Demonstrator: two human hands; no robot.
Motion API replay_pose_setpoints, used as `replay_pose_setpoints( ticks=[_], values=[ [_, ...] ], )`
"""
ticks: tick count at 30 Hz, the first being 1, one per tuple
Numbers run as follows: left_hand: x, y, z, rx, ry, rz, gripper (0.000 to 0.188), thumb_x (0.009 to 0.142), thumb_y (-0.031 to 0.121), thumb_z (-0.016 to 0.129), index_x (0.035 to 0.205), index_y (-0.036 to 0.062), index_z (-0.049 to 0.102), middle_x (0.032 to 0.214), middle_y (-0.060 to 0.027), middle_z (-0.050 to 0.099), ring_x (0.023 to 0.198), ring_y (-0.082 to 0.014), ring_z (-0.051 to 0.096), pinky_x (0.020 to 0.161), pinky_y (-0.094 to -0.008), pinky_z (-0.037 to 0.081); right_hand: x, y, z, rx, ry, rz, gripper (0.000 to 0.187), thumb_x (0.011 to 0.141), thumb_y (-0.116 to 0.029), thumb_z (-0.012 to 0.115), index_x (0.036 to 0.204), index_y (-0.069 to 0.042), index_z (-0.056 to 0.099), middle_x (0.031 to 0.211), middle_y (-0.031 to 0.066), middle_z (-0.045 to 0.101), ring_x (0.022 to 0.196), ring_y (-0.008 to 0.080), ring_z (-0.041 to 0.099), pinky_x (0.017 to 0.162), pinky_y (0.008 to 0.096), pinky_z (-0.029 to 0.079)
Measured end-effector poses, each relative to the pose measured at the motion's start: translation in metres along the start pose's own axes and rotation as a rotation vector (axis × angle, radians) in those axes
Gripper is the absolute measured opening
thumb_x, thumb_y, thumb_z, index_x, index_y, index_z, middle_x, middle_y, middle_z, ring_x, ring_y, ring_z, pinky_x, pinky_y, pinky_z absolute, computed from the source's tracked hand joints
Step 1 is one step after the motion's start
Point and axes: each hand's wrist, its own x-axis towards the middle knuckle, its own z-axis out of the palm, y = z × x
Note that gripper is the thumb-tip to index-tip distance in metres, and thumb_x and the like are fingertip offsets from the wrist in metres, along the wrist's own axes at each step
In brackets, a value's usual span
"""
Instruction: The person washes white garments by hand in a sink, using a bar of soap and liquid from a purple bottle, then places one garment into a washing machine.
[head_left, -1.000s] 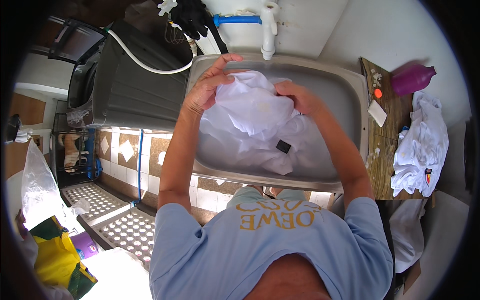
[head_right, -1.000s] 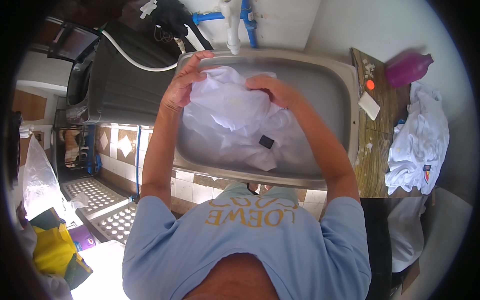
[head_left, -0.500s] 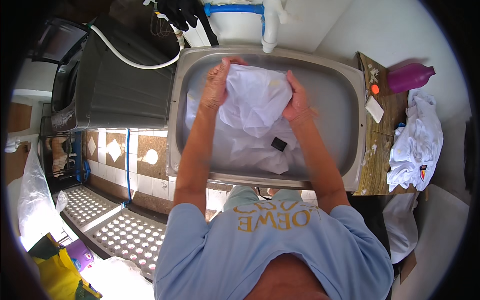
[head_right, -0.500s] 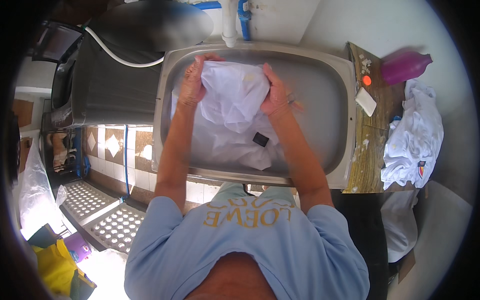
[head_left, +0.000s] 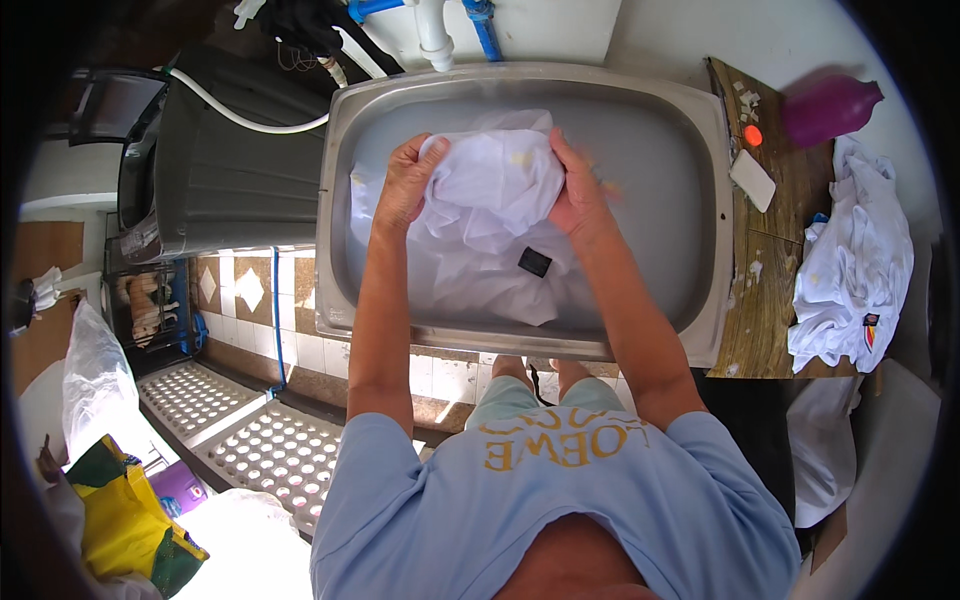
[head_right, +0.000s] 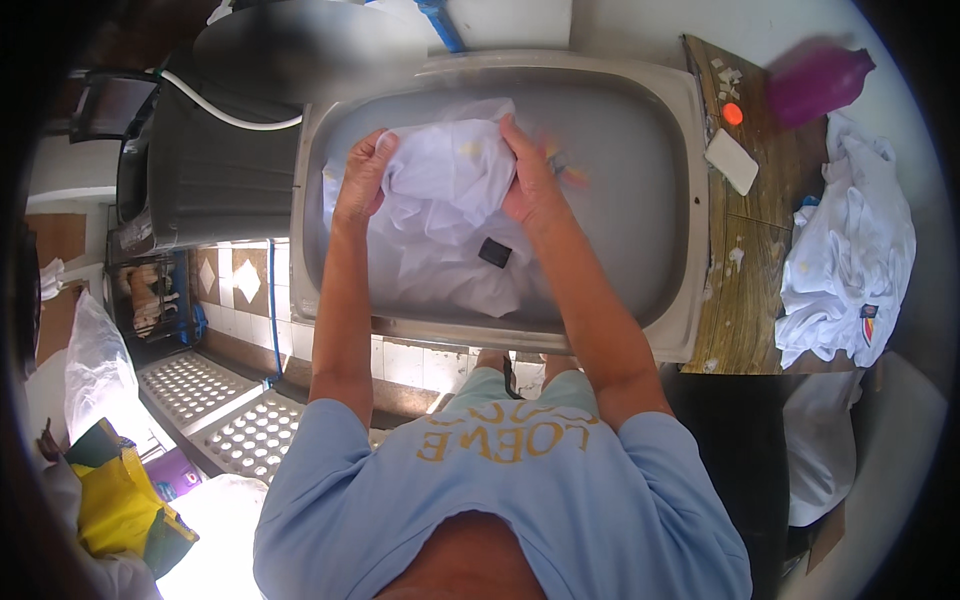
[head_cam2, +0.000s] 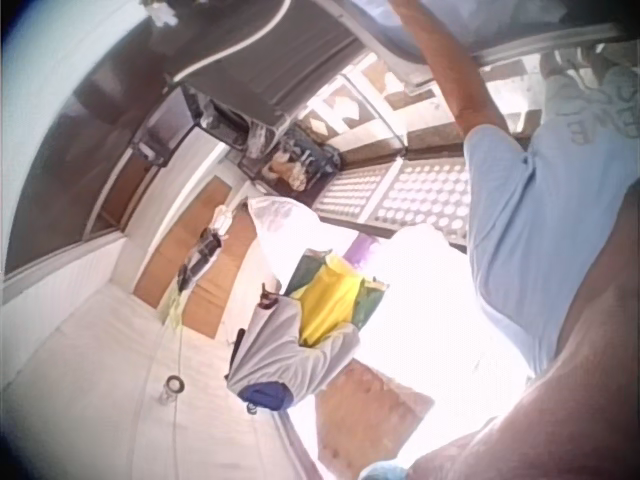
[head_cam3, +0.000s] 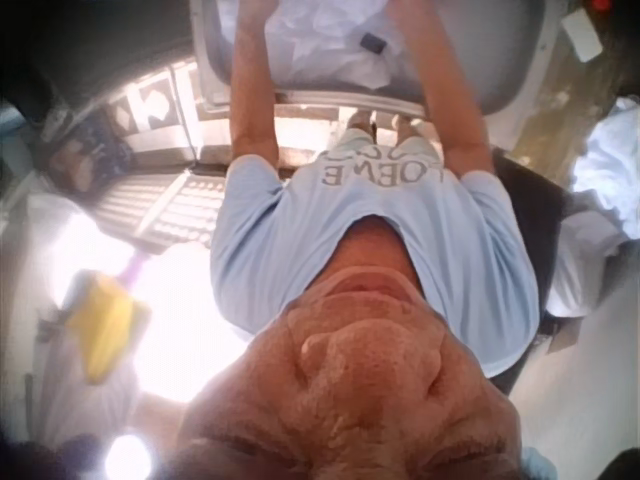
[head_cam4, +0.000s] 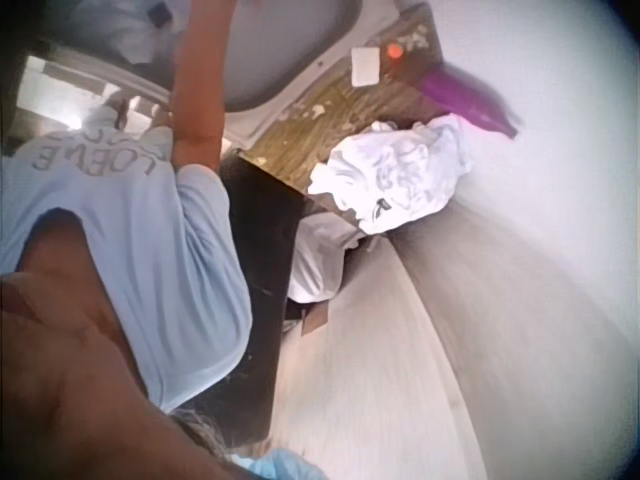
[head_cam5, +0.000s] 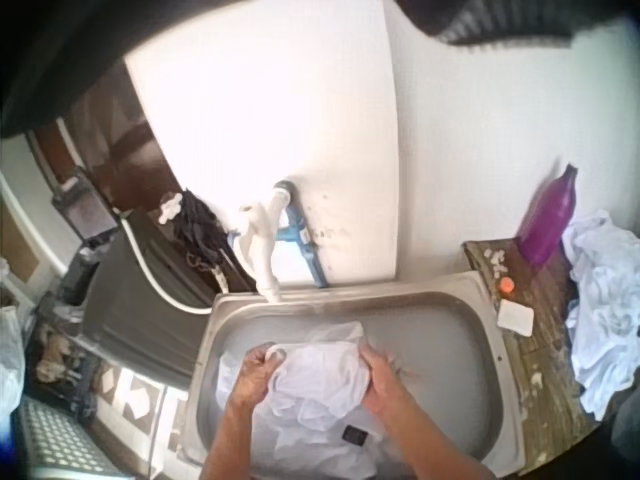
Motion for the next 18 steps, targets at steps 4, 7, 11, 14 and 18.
replay_pose_setpoints(
  ticks=[4, 7, 11, 14, 18],
  values=[
    [-0.009, 0.004, 0.013, -0.086, -0.008, 0.077, 0.028, 0.09, 0.03, 0.063, 0.082, 0.0034, 0.066, 0.092, -0.0051, 0.065, 0.079, -0.008, 0.056, 0.074, -0.026, 0.048, 0.003, 0.005, -0.004, 0.083, 0.015, 0.081, 0.041, 0.094, -0.034, 0.053, 0.119, -0.001, 0.051, 0.114, 0.0127, 0.06, 0.105, 0.0248, 0.059, 0.092, 0.0412, 0.048],
    [-0.028, 0.008, 0.11, -0.452, -0.057, 0.098, 0.025, 0.087, 0.026, 0.065, 0.074, 0.0049, 0.065, 0.095, -0.0046, 0.066, 0.079, -0.0118, 0.058, 0.074, -0.0286, 0.048, 0.026, 0.02, -0.027, 0.142, -0.119, 0.168, 0.041, 0.095, -0.036, 0.05, 0.12, -0.003, 0.051, 0.109, 0.0105, 0.06, 0.104, 0.0222, 0.058, 0.092, 0.0381, 0.047],
    [-0.046, -0.033, 0.193, 0.606, -0.229, 0.959, 0.02, 0.074, 0.023, 0.073, 0.068, 0.0075, 0.063, 0.08, -0.0079, 0.065, 0.068, -0.0254, 0.062, 0.069, -0.0334, 0.048, 0.077, 0.011, -0.102, 0.355, -0.927, 0.324, 0.045, 0.095, -0.045, 0.044, 0.12, -0.009, 0.052, 0.096, 0.0064, 0.058, 0.091, 0.0171, 0.056, 0.091, 0.0329, 0.044],
    [-0.007, -0.041, 0.159, 1.013, 0.096, 0.795, 0.017, 0.068, 0.016, 0.076, 0.063, 0.0066, 0.062, 0.063, -0.01, 0.059, 0.058, -0.0287, 0.058, 0.058, -0.0358, 0.047, 0.035, 0.037, -0.055, 0.32, -0.537, 0.019, 0.036, 0.092, -0.04, 0.051, 0.11, -0.01, 0.056, 0.091, 0.0043, 0.056, 0.086, 0.0159, 0.055, 0.079, 0.0329, 0.048],
    [0.032, -0.043, 0.118, 0.886, 0.154, 0.722, 0.02, 0.076, 0.008, 0.068, 0.06, 0.0034, 0.058, 0.056, -0.01, 0.055, 0.047, -0.0187, 0.048, 0.047, -0.0308, 0.041, -0.004, 0.026, -0.007, 0.056, 0.068, 0.083, 0.028, 0.09, -0.032, 0.054, 0.108, -0.01, 0.056, 0.097, 0.0043, 0.056, 0.089, 0.0169, 0.057, 0.077, 0.0346, 0.051]
  ],
)
